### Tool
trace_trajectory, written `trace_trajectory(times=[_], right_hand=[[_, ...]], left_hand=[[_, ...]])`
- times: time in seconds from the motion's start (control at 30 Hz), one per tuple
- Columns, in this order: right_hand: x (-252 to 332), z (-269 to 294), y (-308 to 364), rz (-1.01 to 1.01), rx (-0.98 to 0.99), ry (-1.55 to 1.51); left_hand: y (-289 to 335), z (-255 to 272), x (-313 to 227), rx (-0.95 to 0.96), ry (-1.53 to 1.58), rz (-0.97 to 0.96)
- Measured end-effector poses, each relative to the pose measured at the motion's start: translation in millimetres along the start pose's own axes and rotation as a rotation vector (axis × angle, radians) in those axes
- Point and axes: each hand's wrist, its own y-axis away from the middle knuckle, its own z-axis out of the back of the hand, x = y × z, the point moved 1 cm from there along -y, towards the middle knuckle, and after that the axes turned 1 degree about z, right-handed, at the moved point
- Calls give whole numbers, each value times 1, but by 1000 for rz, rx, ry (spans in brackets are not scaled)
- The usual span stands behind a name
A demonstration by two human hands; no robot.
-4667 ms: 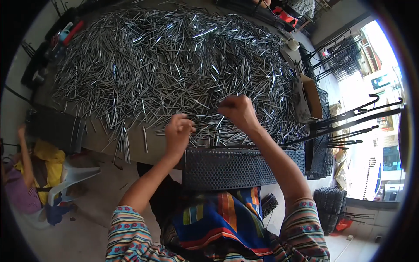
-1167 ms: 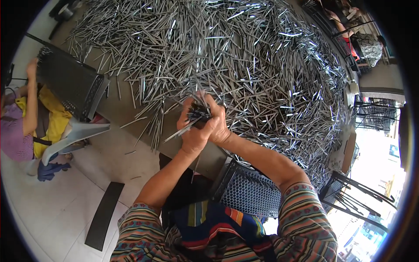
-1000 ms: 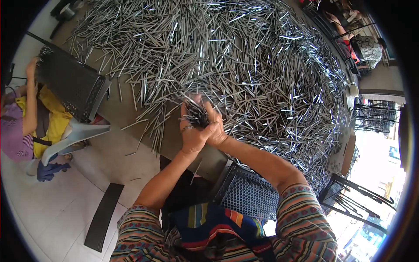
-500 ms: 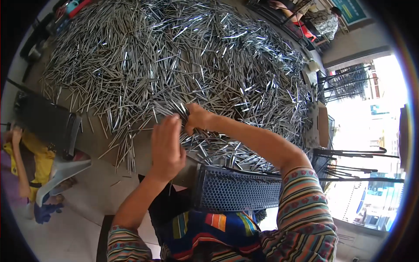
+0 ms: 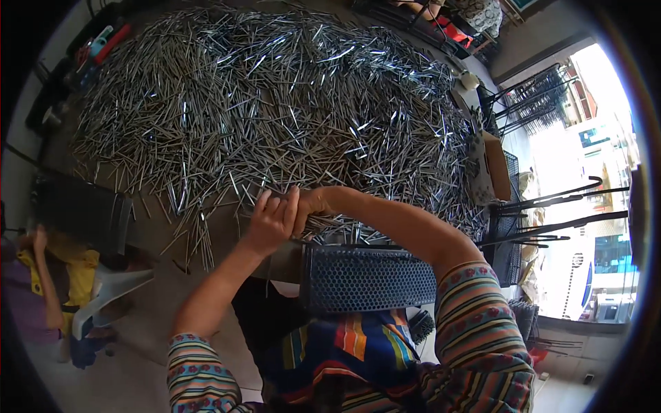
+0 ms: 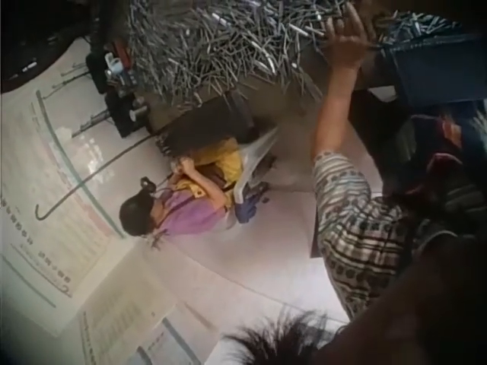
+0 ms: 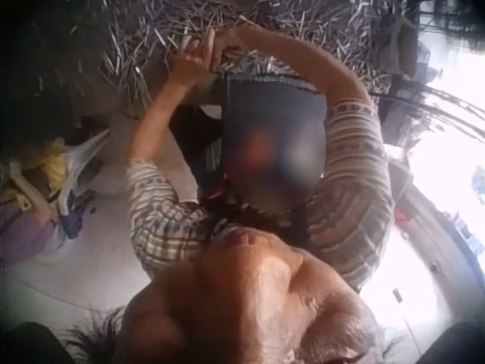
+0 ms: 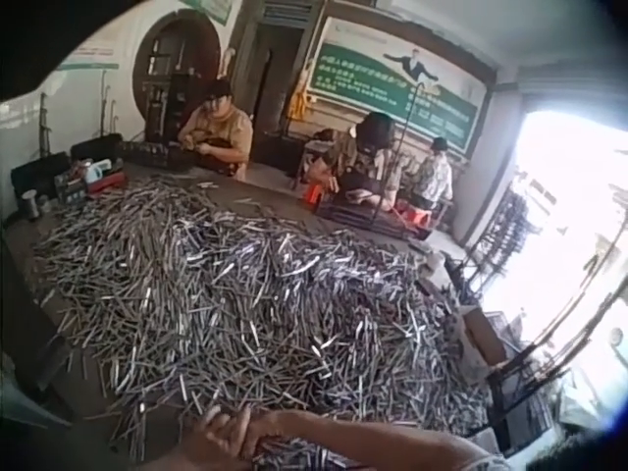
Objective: Sort and align small metal hooks or parts from a large pile on a workbench.
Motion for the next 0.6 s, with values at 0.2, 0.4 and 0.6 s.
trace_trajectory(times=[0.2,0.4,0.6], right_hand=[[40,28,78,200,-412,-49],[6,36,100,576,-1144,435],[-21,-72,51,769,-644,-773]], left_hand=[[25,-29,16,136,559,588],[-30,-5,3,-140,1610,1274],[-84,47,-28,-308,1621,1154]])
